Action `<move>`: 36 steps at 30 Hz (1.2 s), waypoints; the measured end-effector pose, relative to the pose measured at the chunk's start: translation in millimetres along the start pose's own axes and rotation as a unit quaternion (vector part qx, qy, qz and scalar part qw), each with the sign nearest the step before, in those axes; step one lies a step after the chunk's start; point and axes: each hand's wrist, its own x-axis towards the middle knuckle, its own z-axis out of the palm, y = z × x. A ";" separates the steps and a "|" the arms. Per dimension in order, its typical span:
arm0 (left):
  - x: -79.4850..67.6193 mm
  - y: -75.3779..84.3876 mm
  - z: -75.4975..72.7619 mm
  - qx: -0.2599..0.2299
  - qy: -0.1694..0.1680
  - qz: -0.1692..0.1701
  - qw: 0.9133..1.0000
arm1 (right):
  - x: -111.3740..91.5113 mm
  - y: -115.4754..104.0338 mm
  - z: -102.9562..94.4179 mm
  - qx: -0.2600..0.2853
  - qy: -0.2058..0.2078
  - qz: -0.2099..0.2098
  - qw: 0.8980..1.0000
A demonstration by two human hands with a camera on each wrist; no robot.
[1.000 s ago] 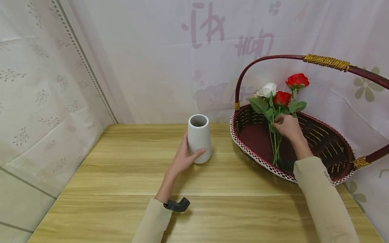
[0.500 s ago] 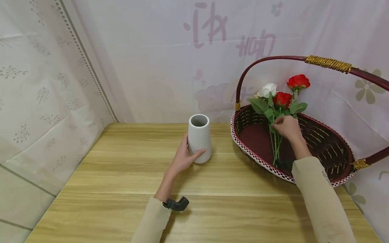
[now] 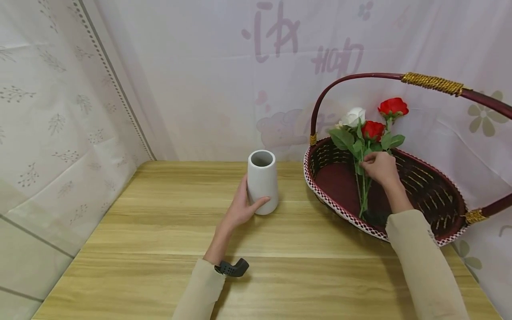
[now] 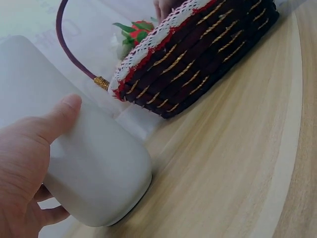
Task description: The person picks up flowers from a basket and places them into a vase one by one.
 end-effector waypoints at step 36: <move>-1.8 -3.7 2.4 0.013 0.000 0.002 1.000 | -17.7 -28.5 -7.6 0.054 0.128 -0.033 0.990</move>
